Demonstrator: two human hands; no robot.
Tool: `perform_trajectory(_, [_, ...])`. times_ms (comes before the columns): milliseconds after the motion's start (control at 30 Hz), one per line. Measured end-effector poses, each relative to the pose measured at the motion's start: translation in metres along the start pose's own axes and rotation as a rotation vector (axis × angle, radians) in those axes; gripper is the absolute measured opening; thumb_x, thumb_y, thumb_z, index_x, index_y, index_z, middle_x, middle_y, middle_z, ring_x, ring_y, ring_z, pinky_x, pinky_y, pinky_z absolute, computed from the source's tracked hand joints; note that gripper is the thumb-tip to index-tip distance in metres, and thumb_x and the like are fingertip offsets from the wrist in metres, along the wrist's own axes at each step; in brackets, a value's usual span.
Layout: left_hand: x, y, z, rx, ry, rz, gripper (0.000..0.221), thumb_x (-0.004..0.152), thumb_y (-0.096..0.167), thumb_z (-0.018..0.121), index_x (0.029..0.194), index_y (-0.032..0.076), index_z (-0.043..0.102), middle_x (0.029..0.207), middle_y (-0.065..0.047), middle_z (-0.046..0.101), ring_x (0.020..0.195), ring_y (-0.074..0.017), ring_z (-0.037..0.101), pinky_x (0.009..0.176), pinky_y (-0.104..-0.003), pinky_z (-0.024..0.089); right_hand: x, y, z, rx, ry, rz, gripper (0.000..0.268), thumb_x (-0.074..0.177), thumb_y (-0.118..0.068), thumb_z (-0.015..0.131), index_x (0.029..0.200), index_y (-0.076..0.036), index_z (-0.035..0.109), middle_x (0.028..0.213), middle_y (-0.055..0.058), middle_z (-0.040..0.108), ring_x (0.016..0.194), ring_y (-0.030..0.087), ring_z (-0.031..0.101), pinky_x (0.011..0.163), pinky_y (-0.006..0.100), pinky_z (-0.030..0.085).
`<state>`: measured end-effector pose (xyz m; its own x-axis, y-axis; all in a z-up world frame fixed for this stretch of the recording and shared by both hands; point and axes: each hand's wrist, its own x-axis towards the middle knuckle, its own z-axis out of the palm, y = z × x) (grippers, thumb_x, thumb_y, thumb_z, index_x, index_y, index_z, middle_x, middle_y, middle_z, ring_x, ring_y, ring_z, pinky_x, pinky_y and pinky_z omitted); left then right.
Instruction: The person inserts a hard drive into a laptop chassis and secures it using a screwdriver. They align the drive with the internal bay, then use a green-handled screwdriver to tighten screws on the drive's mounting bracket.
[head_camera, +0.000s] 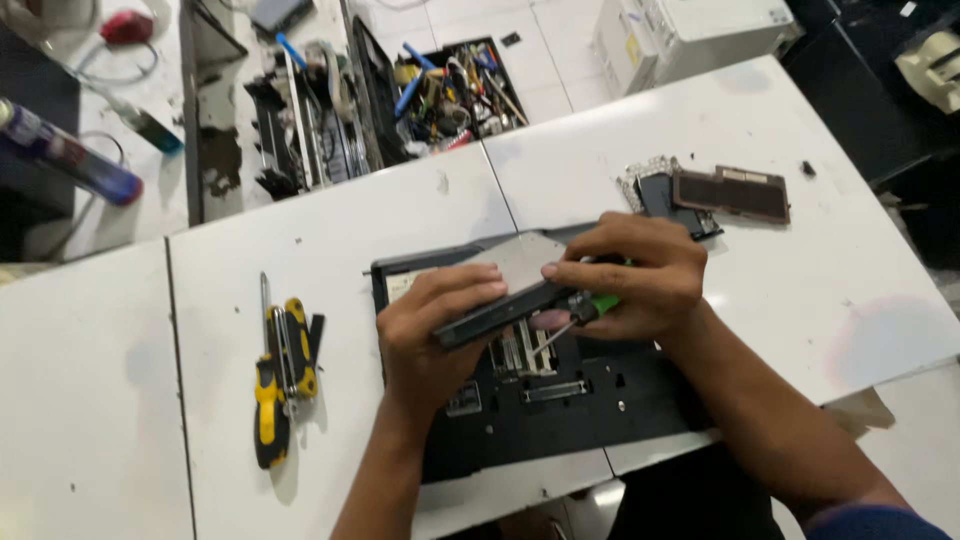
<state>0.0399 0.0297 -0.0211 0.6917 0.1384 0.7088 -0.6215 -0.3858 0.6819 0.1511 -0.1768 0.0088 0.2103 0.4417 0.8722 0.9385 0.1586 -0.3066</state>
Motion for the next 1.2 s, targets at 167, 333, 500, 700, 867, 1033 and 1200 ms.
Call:
perform_trajectory(167, [-0.002, -0.002, 0.004, 0.022, 0.034, -0.012, 0.021, 0.086, 0.013, 0.089, 0.106, 0.01, 0.083, 0.105, -0.008, 0.083, 0.106, -0.0334, 0.082, 0.09, -0.043, 0.068, -0.006, 0.001, -0.001, -0.02, -0.003, 0.009, 0.027, 0.079, -0.015, 0.095, 0.102, -0.004, 0.086, 0.088, 0.018, 0.078, 0.052, 0.024, 0.053, 0.046, 0.038, 0.046])
perform_trajectory(333, [0.003, 0.0, 0.002, 0.028, 0.019, -0.015, 0.023, 0.083, 0.01, 0.091, 0.105, 0.01, 0.082, 0.103, -0.009, 0.083, 0.104, -0.0328, 0.082, 0.085, -0.042, 0.069, -0.004, 0.001, 0.001, -0.017, 0.029, 0.002, 0.028, 0.077, -0.017, 0.096, 0.101, -0.006, 0.086, 0.086, 0.018, 0.077, 0.051, 0.021, 0.053, 0.045, 0.037, 0.045])
perform_trajectory(500, [-0.002, -0.003, 0.002, 0.038, 0.034, -0.032, 0.025, 0.085, 0.02, 0.092, 0.103, 0.007, 0.08, 0.103, -0.011, 0.082, 0.107, -0.0357, 0.081, 0.089, -0.044, 0.068, -0.004, 0.0, 0.0, -0.02, 0.03, 0.007, 0.023, 0.081, -0.016, 0.095, 0.098, -0.003, 0.085, 0.09, 0.019, 0.078, 0.05, 0.023, 0.052, 0.045, 0.037, 0.045])
perform_trajectory(700, [-0.004, 0.0, 0.0, 0.017, 0.054, -0.036, 0.024, 0.085, 0.019, 0.091, 0.102, 0.006, 0.078, 0.095, -0.012, 0.082, 0.091, -0.0327, 0.083, 0.075, -0.041, 0.069, -0.008, -0.002, -0.007, 0.019, 0.063, 0.059, 0.027, 0.08, -0.013, 0.095, 0.104, -0.003, 0.085, 0.094, 0.019, 0.078, 0.052, 0.018, 0.057, 0.046, 0.032, 0.047])
perform_trajectory(867, [-0.001, 0.002, 0.0, -0.024, 0.045, 0.014, 0.023, 0.088, 0.019, 0.088, 0.103, 0.008, 0.077, 0.095, -0.012, 0.081, 0.088, -0.0293, 0.082, 0.072, -0.038, 0.068, -0.009, 0.002, -0.005, 0.026, 0.027, 0.046, 0.031, 0.078, -0.014, 0.096, 0.106, -0.007, 0.085, 0.095, 0.018, 0.076, 0.053, 0.016, 0.058, 0.043, 0.03, 0.046])
perform_trajectory(1033, [-0.009, -0.004, -0.001, -0.045, 0.054, 0.011, 0.027, 0.087, 0.022, 0.088, 0.105, 0.007, 0.076, 0.095, -0.012, 0.082, 0.086, -0.0276, 0.081, 0.071, -0.037, 0.067, -0.01, -0.004, -0.005, 0.014, 0.012, 0.032, 0.027, 0.079, -0.011, 0.095, 0.103, -0.005, 0.085, 0.095, 0.018, 0.075, 0.053, 0.016, 0.058, 0.042, 0.03, 0.045])
perform_trajectory(1200, [-0.013, -0.005, -0.005, -0.059, 0.07, -0.014, 0.033, 0.09, 0.03, 0.085, 0.11, 0.006, 0.074, 0.093, -0.012, 0.082, 0.085, -0.028, 0.081, 0.073, -0.037, 0.067, -0.011, -0.005, -0.004, 0.01, 0.038, 0.032, 0.03, 0.077, -0.007, 0.095, 0.105, -0.005, 0.084, 0.094, 0.019, 0.075, 0.053, 0.016, 0.061, 0.042, 0.029, 0.048])
